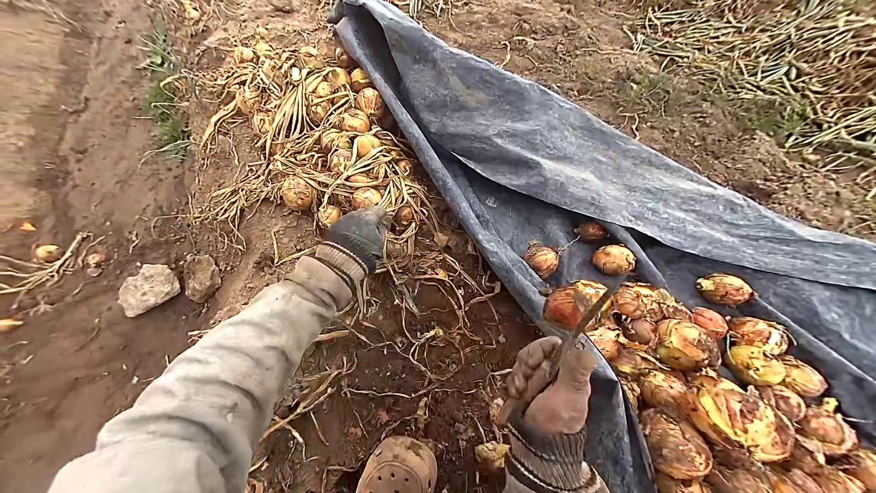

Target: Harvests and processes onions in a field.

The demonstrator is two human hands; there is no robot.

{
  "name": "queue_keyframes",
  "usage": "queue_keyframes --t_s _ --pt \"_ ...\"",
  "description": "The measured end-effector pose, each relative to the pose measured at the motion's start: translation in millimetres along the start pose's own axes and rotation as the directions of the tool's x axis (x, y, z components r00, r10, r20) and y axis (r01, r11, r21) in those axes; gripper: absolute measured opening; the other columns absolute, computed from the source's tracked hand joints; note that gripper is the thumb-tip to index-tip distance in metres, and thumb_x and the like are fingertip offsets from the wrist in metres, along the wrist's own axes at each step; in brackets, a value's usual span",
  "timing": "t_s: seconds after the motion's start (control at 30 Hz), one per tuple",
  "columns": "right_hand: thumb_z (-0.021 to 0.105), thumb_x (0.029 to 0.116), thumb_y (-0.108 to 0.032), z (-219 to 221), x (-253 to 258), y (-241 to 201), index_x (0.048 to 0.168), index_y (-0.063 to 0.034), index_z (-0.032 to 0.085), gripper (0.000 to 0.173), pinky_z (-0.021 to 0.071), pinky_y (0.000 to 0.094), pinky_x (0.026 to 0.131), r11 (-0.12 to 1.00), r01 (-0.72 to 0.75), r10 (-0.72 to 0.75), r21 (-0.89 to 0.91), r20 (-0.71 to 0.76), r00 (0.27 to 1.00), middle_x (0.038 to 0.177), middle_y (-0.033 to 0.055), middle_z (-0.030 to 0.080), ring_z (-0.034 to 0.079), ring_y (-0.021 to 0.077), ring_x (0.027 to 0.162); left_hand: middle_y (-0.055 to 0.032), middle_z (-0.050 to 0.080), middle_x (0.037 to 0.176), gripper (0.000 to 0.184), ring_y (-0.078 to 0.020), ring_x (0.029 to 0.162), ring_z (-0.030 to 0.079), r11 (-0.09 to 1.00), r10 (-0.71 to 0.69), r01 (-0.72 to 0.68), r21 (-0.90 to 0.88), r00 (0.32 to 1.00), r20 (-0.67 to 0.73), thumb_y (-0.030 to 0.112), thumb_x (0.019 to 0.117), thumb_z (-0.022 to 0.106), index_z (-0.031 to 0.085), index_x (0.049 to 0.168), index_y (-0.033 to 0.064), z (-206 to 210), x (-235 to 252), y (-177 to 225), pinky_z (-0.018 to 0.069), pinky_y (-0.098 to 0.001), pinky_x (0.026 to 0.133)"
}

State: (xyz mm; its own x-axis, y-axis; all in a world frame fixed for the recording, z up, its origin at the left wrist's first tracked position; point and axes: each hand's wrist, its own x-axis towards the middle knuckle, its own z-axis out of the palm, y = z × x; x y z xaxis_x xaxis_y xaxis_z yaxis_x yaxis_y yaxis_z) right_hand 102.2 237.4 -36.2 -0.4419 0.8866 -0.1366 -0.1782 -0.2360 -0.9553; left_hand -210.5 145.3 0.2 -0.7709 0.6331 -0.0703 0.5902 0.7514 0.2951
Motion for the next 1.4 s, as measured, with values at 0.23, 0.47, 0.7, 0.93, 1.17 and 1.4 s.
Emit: queue_keyframes --t_s 0.23,0.47,0.7,0.93,1.17,1.4 --pt "0.019 0.0910 -0.087 15 -22 56 0.087 -0.0136 0.066 0.087 0.0471 0.0374 0.046 0.784 -0.063 0.297 -0.618 0.284 0.912 0.061 -0.0015 0.054 0.050 0.0136 0.048 -0.0313 0.067 0.119 0.084 -0.0476 0.117 0.064 0.784 -0.616 0.590 0.191 0.777 0.129 0.073 0.0967 0.046 0.067 0.116 -0.0056 22 72 -111 0.0463 -0.0711 0.097" --pt "0.025 0.1010 -0.069 35 -33 71 0.108 -0.0096 0.065 0.072 0.0533 0.0455 0.061 0.613 -0.247 0.677 -0.750 0.338 0.654 0.076 0.0056 0.060 0.058 0.0209 0.061 -0.0211 0.071 0.113 0.038 -0.0384 0.107 0.067 0.851 -0.462 0.443 -0.283 0.887 -0.004 0.040 0.1057 0.057 0.072 0.112 0.0058 25 -8 -120 0.0481 -0.0661 0.095" --pt "0.040 0.0807 -0.093 51 -52 42 0.113 -0.0056 0.061 0.095 0.0519 0.0364 0.053 0.833 -0.116 0.469 -0.541 0.581 0.665 0.069 -0.0011 0.055 0.053 0.0121 0.055 0.0039 0.074 0.089 0.014 0.0001 0.079 0.068 0.661 0.077 -0.045 -0.749 0.997 0.008 0.016 0.0907 0.066 0.075 0.097 0.0065 4 -169 -64 0.0591 -0.0213 0.074" --pt "0.033 0.0917 -0.084 46 -80 18 0.097 -0.0084 0.069 0.084 0.0462 0.0294 0.046 0.950 -0.070 0.242 -0.304 0.576 0.781 0.064 -0.0027 0.056 0.049 0.0071 0.049 0.0055 0.069 0.075 0.051 0.0007 0.076 0.065 0.604 0.452 -0.322 -0.729 0.892 -0.020 0.059 0.0970 0.061 0.072 0.078 0.0123 0 -223 -45 0.0559 -0.0215 0.068" --pt "0.031 0.1032 -0.057 43 -80 31 0.070 -0.0129 0.055 0.060 0.0392 0.0297 0.041 0.897 -0.273 0.402 -0.347 0.384 0.832 0.054 -0.0046 0.044 0.040 0.0086 0.042 -0.0045 0.072 0.082 0.044 -0.0192 0.079 0.071 0.951 0.224 -0.260 -0.168 0.952 -0.208 0.052 0.0981 0.063 0.074 0.083 0.0112 -15 -176 -49 0.0592 -0.0479 0.072" --pt "0.024 0.0997 -0.071 30 -45 50 0.082 -0.0080 0.064 0.076 0.0469 0.0386 0.048 0.776 -0.306 0.515 -0.551 0.275 0.812 0.059 0.0020 0.054 0.050 0.0153 0.047 -0.0056 0.073 0.105 0.033 -0.0233 0.101 0.070 0.817 0.523 -0.563 -0.127 0.630 0.574 0.041 0.1063 0.052 0.074 0.108 0.0163 -11 -134 49 0.0557 -0.0509 0.089"
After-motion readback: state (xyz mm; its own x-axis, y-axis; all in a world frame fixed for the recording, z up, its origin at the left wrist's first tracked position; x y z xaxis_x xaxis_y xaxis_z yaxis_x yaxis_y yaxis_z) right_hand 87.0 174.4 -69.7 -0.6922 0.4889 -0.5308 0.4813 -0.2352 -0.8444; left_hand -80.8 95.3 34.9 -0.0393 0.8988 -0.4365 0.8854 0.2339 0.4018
